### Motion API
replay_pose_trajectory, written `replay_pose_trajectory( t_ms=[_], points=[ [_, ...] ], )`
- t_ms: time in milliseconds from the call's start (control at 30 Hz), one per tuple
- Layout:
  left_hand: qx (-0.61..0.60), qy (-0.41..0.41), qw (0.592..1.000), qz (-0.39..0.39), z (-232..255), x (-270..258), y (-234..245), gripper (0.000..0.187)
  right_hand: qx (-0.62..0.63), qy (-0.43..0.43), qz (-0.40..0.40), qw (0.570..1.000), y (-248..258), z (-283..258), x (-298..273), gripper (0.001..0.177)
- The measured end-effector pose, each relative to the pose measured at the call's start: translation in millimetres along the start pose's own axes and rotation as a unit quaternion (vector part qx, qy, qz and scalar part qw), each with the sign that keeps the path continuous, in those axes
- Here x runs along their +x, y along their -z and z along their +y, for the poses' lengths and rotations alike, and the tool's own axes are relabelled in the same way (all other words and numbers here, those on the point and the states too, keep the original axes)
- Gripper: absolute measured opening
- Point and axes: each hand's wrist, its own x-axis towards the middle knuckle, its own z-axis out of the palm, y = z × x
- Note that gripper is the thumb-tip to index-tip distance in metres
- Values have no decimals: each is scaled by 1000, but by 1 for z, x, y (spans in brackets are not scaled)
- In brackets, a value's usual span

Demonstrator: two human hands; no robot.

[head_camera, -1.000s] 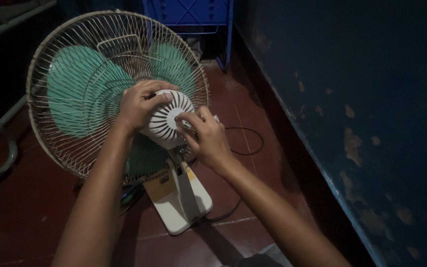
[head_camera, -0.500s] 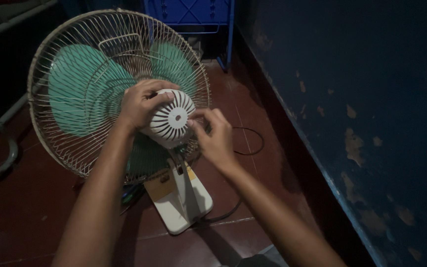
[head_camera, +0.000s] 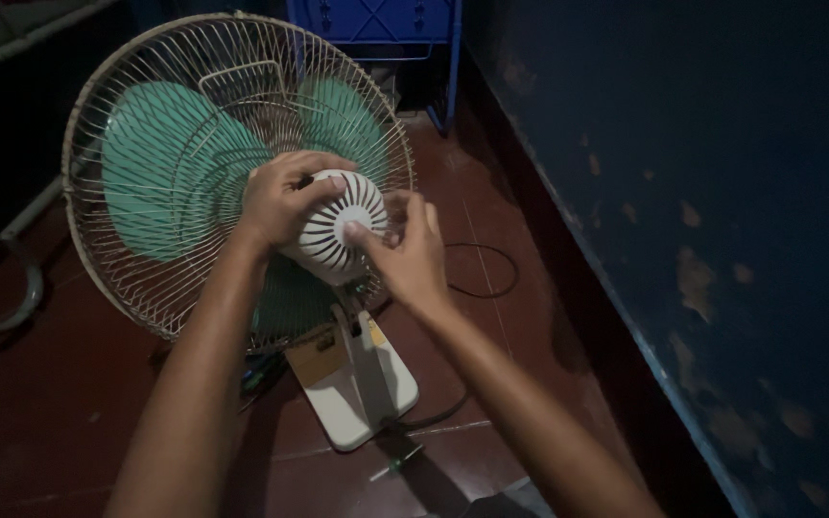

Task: The person uses a screwdriver to remove the central cap of an electric fan, then detaches the front grille. They place the cap and grille on the floor, leaving the fan blades exposed.

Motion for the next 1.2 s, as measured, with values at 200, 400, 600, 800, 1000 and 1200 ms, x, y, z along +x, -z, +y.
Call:
replay_pose_trajectory(
  t_ms=[200,400,600,800,1000,1200],
  points=[
    [25,-63,998,4,-1,0,1,43,-192,68,-47,978,-21,-6,9,141],
    [-17,-34,999,-9,9,-3,6,46,-242,-14,-80,967,-22,-28,14,123],
    [-136,49,989,15,10,-9,6,49,-239,26,-52,969,2,-31,4,123],
    [-82,12,992,100,-17,-17,-10,50,-231,33,-52,971,7,-23,-3,126],
    [-399,140,833,356,-36,-76,-65,52,-209,63,-27,976,11,-21,-12,129],
    [-626,349,630,299,-11,-123,-107,57,-173,64,-24,983,27,-21,-30,127]
  ],
)
